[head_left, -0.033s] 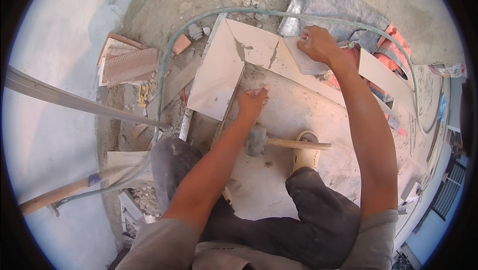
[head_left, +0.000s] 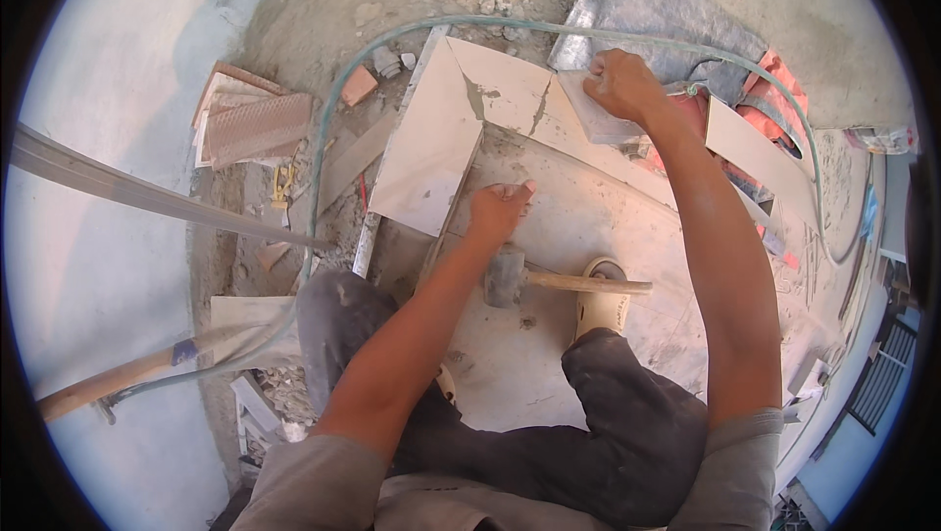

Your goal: The person applies cement to the floor and a tile, then places the tile and taps it with a hammer to secure it. They repeat this process for multiple tiles, using a trowel to spread the cement and a hammer to adjust the tiles.

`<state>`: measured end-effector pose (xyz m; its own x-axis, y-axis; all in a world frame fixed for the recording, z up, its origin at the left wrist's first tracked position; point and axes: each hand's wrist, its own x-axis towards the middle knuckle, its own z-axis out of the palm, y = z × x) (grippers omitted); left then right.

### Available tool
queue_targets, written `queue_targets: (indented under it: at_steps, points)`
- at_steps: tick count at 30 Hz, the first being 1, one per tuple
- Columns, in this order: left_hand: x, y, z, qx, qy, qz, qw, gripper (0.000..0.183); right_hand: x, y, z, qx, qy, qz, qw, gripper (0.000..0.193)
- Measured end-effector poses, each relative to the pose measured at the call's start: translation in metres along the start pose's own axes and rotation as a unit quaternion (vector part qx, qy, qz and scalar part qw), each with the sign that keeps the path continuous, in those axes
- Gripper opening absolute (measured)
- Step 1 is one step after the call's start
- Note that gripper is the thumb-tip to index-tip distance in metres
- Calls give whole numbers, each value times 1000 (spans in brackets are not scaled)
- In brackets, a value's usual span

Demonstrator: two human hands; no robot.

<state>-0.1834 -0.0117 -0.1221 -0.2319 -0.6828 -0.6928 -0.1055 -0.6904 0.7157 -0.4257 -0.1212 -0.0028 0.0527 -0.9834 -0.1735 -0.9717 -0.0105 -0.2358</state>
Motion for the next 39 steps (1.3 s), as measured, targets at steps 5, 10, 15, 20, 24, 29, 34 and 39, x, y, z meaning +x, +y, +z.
queue_targets:
  at_steps: [5,10,15,20,24,29,34,39]
  points:
    - [-65,18,-8,397,-110,72,908,50,25,-3,24,-20,12,10,1000,37]
    - [-137,53,-2,514,-306,70,798,45,28,-5,38,-23,18,2,1000,36]
    - [-173,61,9,544,-374,123,741,28,2,-44,36,-54,-94,-33,994,34]
    - [-186,44,16,558,-396,184,706,17,-54,-75,24,30,-185,-39,981,30]
    - [-191,36,16,555,-397,207,701,17,-50,-52,8,83,-33,41,995,30]
    - [-178,33,7,544,-335,190,746,17,-21,18,20,204,1,-62,977,33]
    - [-164,26,2,539,-287,238,756,17,-26,57,67,521,-21,31,853,35]
    - [-169,24,-6,520,-292,237,767,14,-46,47,89,477,-25,1,879,39]
